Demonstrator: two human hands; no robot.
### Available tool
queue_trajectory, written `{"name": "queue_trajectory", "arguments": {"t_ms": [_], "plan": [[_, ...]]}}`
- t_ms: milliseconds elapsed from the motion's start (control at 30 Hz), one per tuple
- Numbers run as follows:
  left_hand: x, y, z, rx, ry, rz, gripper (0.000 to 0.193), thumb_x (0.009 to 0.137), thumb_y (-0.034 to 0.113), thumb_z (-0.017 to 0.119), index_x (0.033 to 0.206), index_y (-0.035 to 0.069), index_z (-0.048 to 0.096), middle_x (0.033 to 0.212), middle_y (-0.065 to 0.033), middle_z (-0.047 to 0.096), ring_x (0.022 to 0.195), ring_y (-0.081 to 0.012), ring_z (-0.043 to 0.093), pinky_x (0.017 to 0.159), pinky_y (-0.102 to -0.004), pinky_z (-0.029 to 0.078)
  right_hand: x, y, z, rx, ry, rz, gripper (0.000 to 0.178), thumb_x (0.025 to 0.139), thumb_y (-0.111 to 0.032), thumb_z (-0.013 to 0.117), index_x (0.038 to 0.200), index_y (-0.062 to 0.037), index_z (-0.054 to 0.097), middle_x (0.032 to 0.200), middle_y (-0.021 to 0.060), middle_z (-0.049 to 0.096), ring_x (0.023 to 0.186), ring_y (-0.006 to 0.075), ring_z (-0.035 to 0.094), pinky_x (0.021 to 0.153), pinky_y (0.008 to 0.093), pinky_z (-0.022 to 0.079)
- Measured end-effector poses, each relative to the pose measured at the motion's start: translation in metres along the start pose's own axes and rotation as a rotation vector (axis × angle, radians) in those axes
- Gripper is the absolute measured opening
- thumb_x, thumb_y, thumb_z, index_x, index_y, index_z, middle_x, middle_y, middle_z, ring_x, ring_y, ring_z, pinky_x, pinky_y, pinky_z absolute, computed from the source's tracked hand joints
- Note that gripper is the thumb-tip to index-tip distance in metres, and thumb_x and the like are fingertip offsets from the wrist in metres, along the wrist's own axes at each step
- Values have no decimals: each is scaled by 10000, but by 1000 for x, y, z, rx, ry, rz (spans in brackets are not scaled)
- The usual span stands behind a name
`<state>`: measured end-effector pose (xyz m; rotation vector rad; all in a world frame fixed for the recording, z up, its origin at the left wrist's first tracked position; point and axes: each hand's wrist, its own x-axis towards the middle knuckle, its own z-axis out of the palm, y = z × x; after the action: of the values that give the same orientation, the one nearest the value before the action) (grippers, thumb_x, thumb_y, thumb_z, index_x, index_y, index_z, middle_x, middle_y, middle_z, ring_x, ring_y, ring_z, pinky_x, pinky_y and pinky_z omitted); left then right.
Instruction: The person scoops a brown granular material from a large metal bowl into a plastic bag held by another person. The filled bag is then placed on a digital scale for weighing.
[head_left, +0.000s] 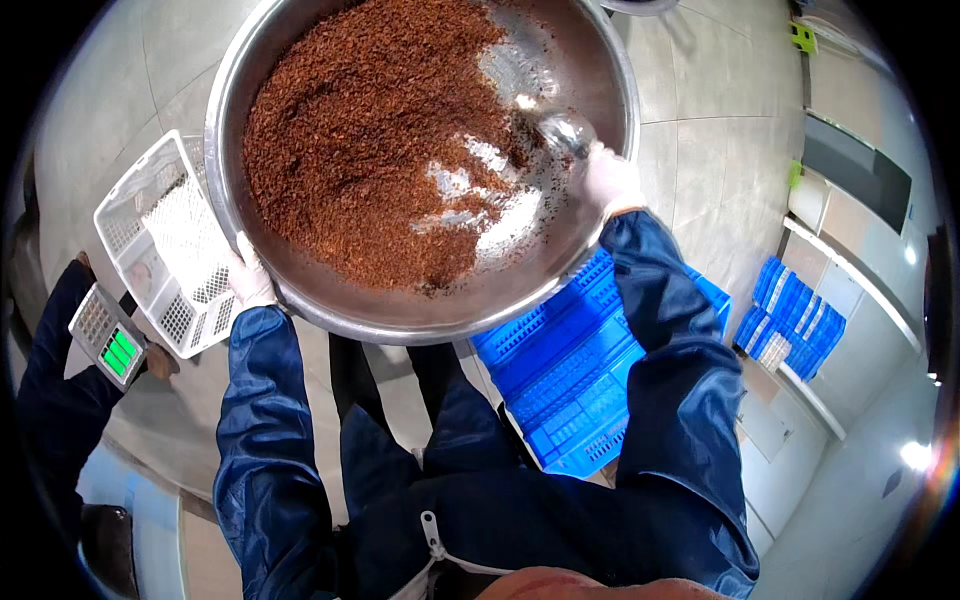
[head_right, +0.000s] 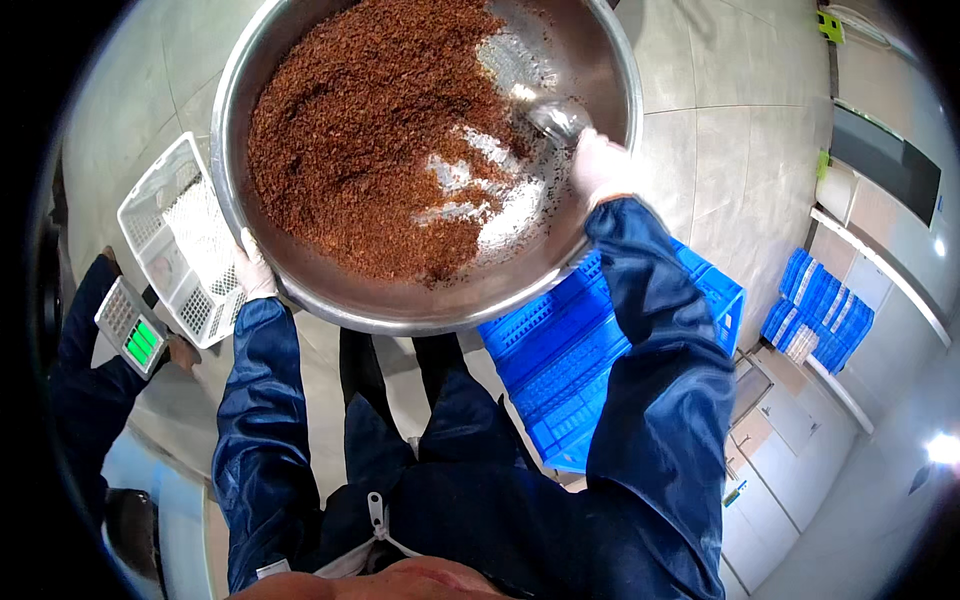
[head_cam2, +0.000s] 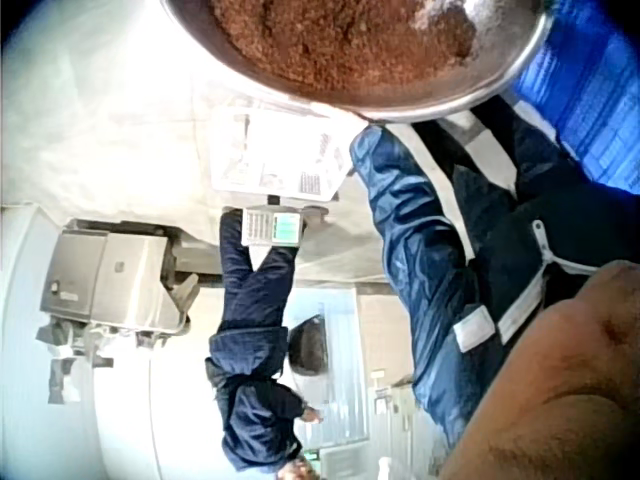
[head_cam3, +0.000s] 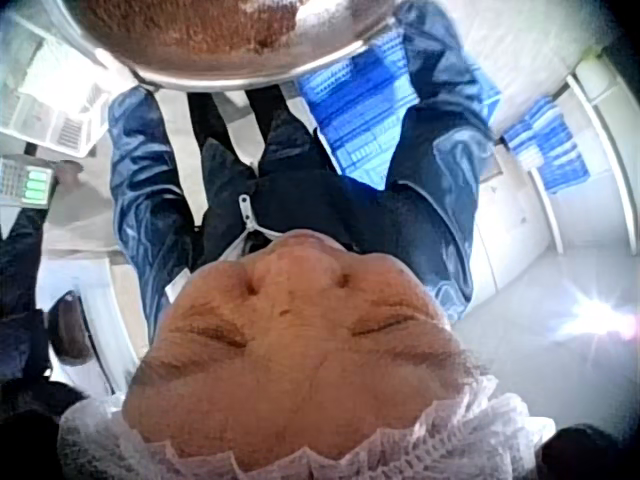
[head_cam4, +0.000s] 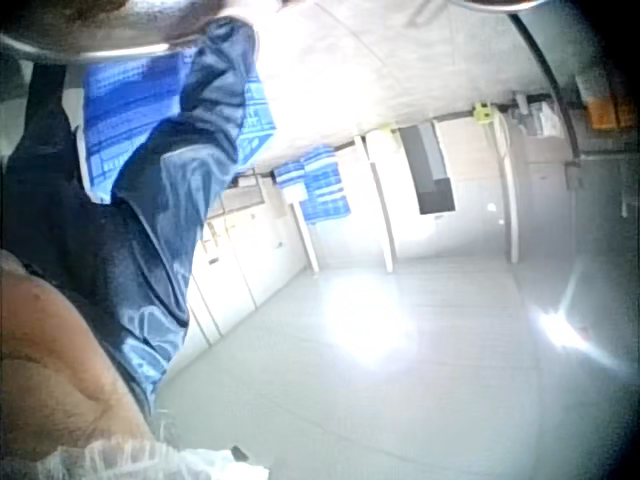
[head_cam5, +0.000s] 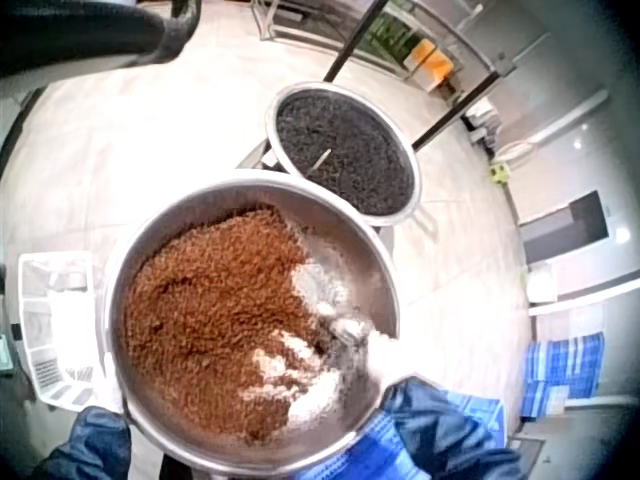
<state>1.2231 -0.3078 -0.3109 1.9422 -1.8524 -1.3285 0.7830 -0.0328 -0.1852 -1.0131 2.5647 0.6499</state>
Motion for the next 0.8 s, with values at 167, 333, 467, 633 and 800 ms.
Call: {"name": "queue_trajectory", "arguments": {"t_ms": [167,333,467,633,800], "plan": [[7,-20,5,72,108,149,655,908,485,413,1333,-9,346,1317,-252,407,1199,-366,411,1016,-363,287,51,52,5,-86,-111,-7,218,832,-161,443,947,-45,588,879,189,642,852,340,625,741,440,492],[-1,-7,-1,5,29,-24,689,905,485,417,1317,-62,342,1319,-252,406,1216,-359,395,1023,-358,280,-61,25,53,4,-477,91,360,879,-253,379,1064,-29,592,952,182,642,899,333,625,790,430,485],[-5,-2,5,-10,57,-14,690,908,487,406,1324,-59,333,1321,-246,406,1216,-356,395,1026,-358,276,-134,-38,29,219,-789,17,291,812,-293,523,1058,-171,622,1001,101,643,945,296,607,833,392,470],[8,-33,6,-26,57,58,584,922,420,437,1300,-23,390,1234,-198,496,1089,-308,492,956,-349,349,-76,-9,31,308,-225,107,256,834,-269,514,1035,-124,577,887,139,641,857,319,607,719,428,487],[1,-3,3,-104,-17,65,628,916,449,429,1313,-33,360,1272,-203,463,1128,-316,465,972,-350,338,-20,36,110,211,172,226,375,837,-220,512,1199,-132,469,795,169,602,692,348,610,625,462,483]]}}
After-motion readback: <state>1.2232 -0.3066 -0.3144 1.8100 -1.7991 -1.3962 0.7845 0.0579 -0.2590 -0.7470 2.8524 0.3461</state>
